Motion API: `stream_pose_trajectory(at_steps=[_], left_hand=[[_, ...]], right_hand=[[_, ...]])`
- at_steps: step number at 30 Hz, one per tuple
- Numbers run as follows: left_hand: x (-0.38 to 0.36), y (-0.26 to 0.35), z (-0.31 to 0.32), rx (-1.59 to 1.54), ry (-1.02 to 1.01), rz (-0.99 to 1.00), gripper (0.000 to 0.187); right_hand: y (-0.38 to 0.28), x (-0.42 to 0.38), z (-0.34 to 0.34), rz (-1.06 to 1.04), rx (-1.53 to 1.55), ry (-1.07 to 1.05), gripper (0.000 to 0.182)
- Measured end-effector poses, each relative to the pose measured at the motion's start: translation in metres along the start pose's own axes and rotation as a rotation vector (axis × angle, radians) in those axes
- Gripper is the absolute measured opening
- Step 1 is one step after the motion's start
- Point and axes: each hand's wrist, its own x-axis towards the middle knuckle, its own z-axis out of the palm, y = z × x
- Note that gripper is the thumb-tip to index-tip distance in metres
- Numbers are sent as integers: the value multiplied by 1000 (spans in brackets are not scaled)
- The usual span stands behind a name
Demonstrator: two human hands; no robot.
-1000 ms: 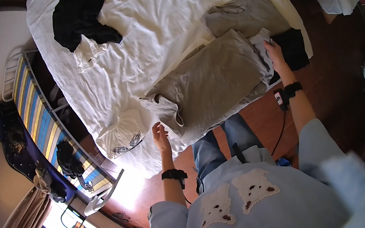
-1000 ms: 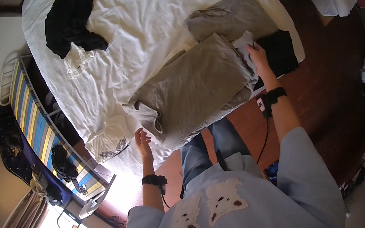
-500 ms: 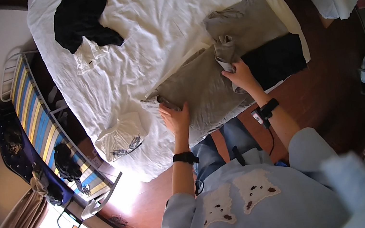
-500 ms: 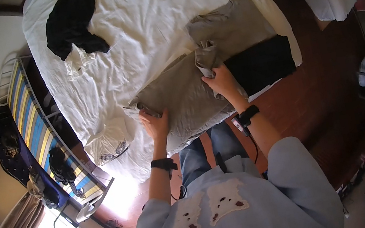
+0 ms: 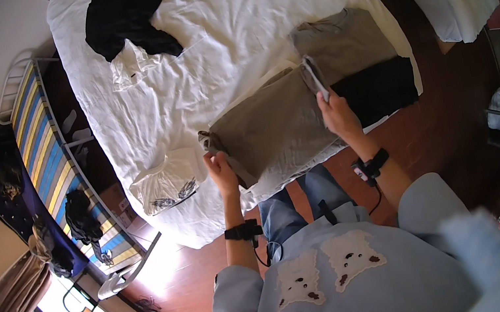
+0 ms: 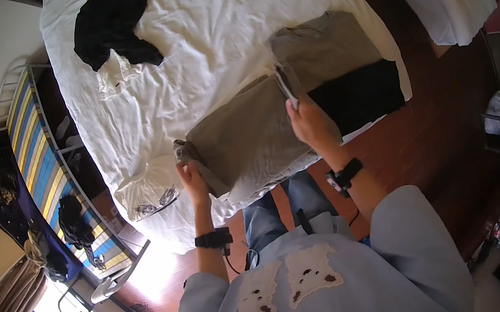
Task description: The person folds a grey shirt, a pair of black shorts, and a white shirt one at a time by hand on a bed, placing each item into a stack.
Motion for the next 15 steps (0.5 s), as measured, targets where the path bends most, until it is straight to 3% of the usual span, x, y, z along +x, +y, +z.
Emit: stream_pose_trajectory(at_steps=[3, 6, 10, 15], left_hand=[[-5, 9, -34, -158, -58, 21, 13], [-12, 16, -71, -114, -115, -83, 12], [-15, 8, -103, -153, -48, -119, 14], [-12, -2, -125, -246, -27, -125, 13]], right_hand=[[-34, -26, 19, -62, -46, -78, 43], [-68, -53, 43, -104, -92, -175, 38], [-102, -79, 81, -89, -159, -323, 50], [-125, -101, 119, -164, -111, -366, 51]])
